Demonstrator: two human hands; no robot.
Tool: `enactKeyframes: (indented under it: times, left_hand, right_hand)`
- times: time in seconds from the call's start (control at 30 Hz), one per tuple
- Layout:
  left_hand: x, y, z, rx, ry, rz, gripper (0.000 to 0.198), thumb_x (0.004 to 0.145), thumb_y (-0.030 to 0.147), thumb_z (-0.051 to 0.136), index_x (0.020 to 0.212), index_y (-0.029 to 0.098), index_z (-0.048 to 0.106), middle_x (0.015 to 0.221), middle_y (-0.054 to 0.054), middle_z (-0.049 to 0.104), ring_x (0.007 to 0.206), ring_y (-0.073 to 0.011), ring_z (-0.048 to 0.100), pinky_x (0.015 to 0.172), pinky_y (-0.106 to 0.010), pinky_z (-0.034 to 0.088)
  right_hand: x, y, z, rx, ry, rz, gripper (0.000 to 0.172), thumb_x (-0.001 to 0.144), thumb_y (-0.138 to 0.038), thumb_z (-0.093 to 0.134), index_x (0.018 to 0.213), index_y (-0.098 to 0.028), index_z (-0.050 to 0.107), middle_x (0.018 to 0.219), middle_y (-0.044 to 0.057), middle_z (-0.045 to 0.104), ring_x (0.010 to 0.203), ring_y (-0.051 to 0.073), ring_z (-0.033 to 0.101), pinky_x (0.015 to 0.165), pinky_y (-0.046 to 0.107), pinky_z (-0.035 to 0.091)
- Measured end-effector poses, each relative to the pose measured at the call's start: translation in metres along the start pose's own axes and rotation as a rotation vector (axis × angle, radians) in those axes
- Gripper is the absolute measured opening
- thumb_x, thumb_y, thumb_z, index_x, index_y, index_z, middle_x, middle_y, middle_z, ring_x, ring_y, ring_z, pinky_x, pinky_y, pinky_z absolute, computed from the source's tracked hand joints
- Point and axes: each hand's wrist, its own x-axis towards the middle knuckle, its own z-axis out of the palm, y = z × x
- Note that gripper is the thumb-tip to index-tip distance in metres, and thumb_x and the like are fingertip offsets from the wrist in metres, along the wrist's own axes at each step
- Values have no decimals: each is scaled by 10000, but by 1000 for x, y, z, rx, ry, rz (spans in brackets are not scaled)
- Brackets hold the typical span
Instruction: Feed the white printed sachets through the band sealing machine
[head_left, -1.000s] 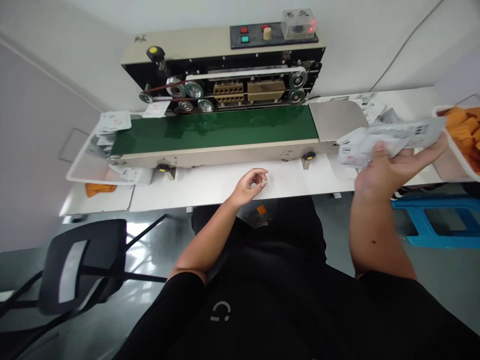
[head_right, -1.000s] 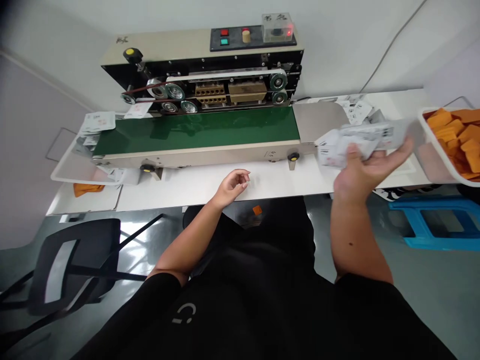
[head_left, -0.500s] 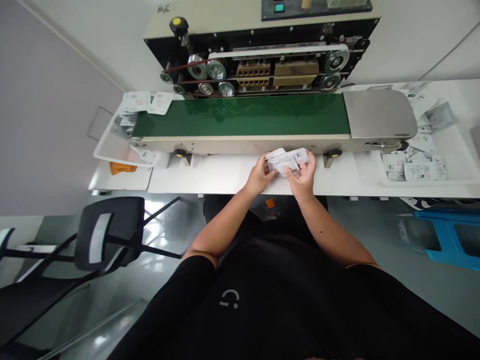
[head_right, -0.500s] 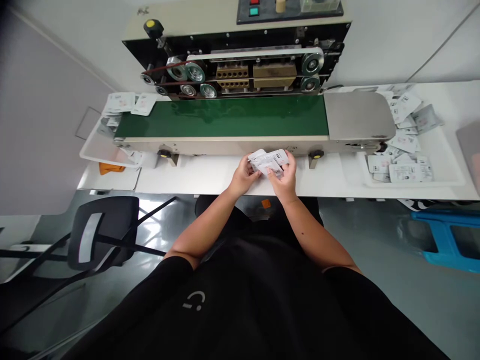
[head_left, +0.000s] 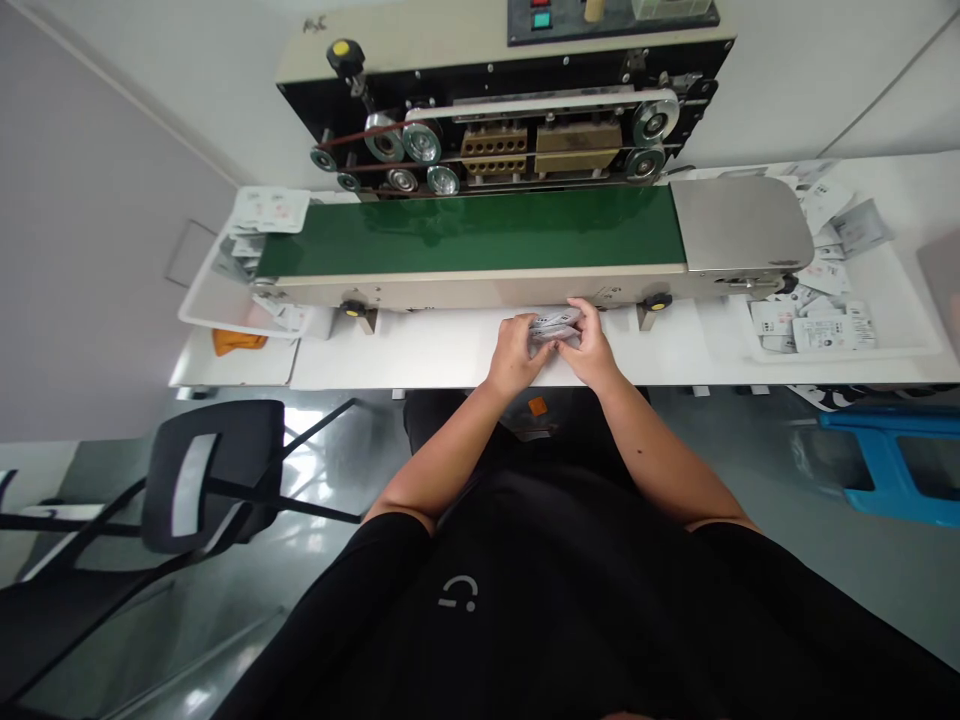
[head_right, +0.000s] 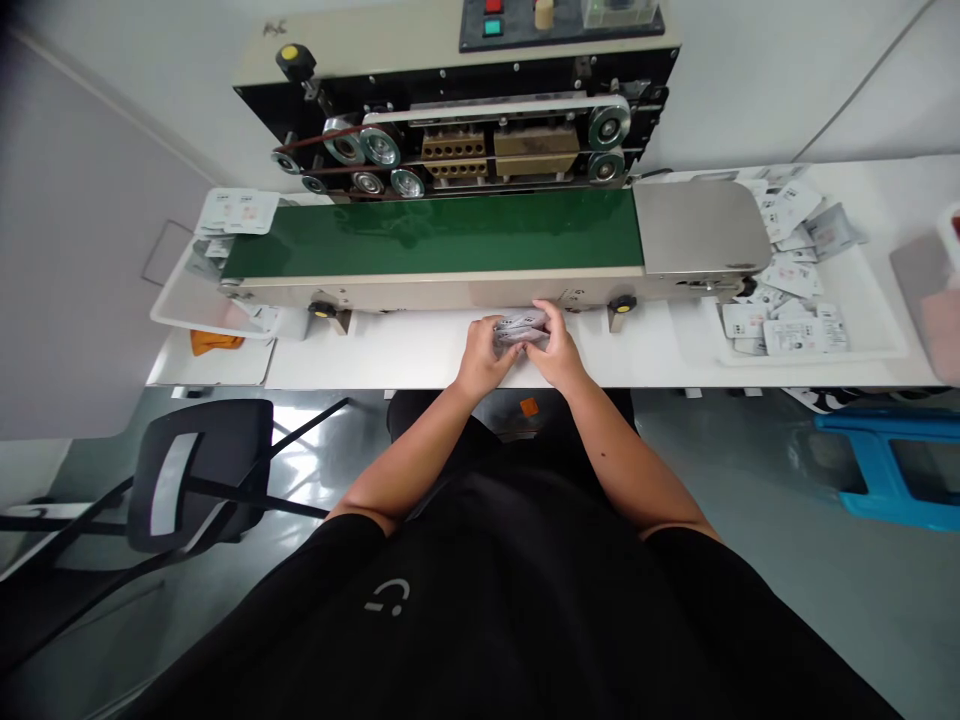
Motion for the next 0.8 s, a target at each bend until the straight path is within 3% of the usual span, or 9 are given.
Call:
enactKeyframes:
  times: [0.23, 0.4, 0.57, 0.8]
  left_hand:
    - [0, -3, 0, -104, 11, -107, 690, 868, 467, 827, 1436, 187, 556, 1410, -193, 650, 1313, -361, 598, 1138, -514, 486]
    - [3, -5, 1, -210, -52, -156, 619, 897, 412, 803, 1432, 195, 578, 1423, -178, 654, 1251, -327, 654, 1076, -470, 540]
    - [4, -8, -2, -241, -30, -139, 544, 904, 352, 801, 1401, 226, 618, 1407, -146, 660, 1345, -310, 625, 1177, -464, 484]
    - [1, -12, -1, -397, -6, -321, 448, 851, 392, 859, 1225, 236, 667, 1149, -73, 761, 1051, -225, 721, 972, -360, 567]
  right_hand:
    - [-4, 3, 4, -102, 123, -49, 870, 818, -291, 808, 1591, -250, 410, 1434, 141, 581, 1237, 259, 656, 1136, 465, 562]
    - [-7, 4, 1, -196, 249, -20, 820, 802, -325, 823, 1543, -242, 482, 1432, 139, 586, 1291, 279, 634, 1133, 480, 567]
    - [-8, 1, -1, -82, 152, 99, 746, 865, -377, 786, 1550, -266, 513, 1242, 94, 722, 1190, 263, 715, 1095, 457, 590]
    - [-7, 1, -2, 154, 91, 207, 595, 831, -485, 817, 1349, -221, 692, 1224, 100, 763, 1155, 256, 751, 1103, 443, 584]
